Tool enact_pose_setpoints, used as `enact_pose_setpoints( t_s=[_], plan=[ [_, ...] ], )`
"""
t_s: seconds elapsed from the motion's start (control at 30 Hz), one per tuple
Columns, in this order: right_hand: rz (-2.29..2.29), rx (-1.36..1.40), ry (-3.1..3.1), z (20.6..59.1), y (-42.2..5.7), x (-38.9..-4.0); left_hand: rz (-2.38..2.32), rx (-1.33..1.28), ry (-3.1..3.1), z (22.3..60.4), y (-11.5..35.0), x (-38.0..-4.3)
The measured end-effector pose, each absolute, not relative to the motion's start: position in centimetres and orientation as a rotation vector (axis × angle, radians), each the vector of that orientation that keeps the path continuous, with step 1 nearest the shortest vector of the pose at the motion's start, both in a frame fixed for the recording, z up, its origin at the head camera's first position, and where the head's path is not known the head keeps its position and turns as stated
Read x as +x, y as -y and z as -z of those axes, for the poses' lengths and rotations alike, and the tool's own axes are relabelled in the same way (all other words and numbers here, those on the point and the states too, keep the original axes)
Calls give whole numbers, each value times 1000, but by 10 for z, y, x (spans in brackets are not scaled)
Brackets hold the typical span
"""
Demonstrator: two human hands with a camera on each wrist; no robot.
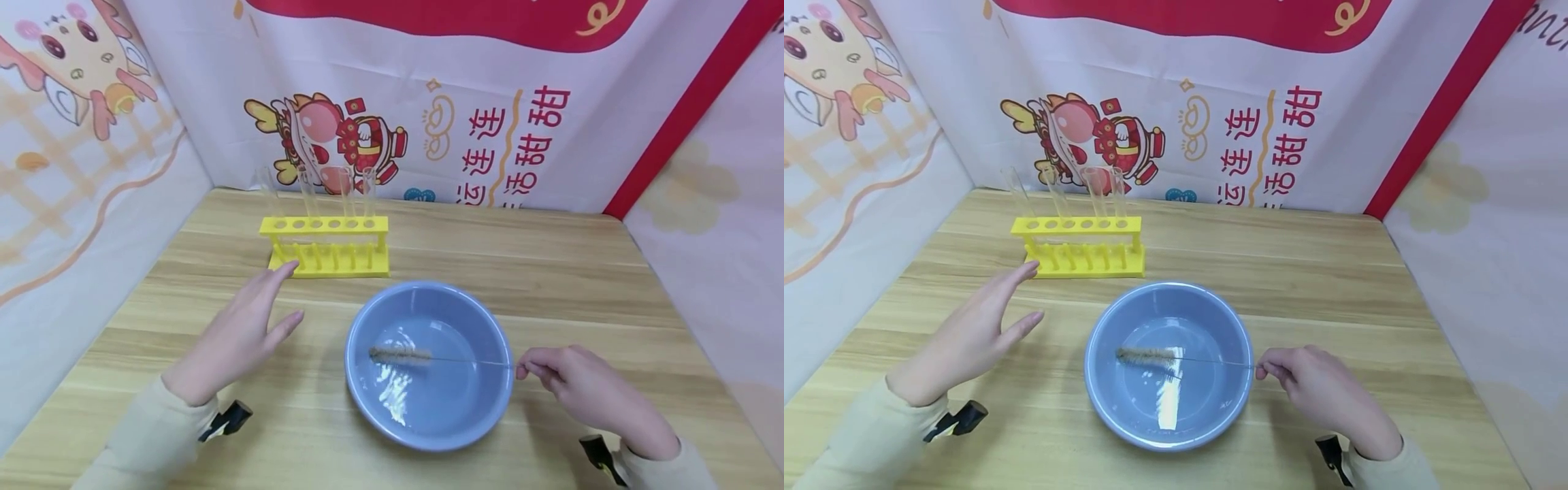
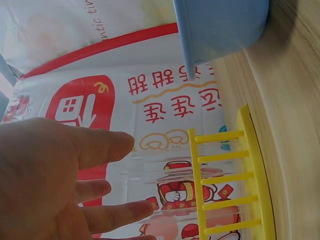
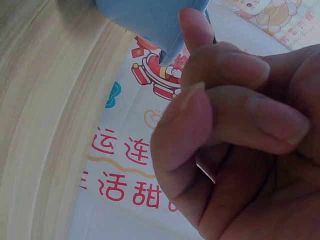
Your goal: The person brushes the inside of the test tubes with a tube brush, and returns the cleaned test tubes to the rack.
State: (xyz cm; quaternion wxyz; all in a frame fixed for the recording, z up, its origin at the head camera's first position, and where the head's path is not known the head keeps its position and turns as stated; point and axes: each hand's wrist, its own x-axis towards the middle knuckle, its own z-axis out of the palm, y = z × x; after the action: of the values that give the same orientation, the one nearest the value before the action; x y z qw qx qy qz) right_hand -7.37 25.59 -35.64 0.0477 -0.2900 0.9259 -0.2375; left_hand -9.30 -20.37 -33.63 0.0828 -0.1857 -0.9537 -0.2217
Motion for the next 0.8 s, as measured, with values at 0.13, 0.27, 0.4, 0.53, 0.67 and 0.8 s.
enact_pose_setpoints(
  t_s=[0.13,0.27,0.4,0.53,0.67,0.8],
  plan=[
    [728,-872,-2834,357,-254,-73,643,-567,2838,340,205,-91],
    [725,-856,-2834,357,-253,-73,635,-566,2845,341,205,-89],
    [734,-867,-2843,357,-251,-74,634,-577,2862,340,206,-87],
    [743,-834,-2820,357,-252,-74,615,-596,2892,343,206,-88],
    [786,-812,-2715,357,-256,-75,554,-640,2973,352,207,-92],
    [830,-808,-2695,354,-263,-75,501,-643,3057,361,212,-96]
  ],
)
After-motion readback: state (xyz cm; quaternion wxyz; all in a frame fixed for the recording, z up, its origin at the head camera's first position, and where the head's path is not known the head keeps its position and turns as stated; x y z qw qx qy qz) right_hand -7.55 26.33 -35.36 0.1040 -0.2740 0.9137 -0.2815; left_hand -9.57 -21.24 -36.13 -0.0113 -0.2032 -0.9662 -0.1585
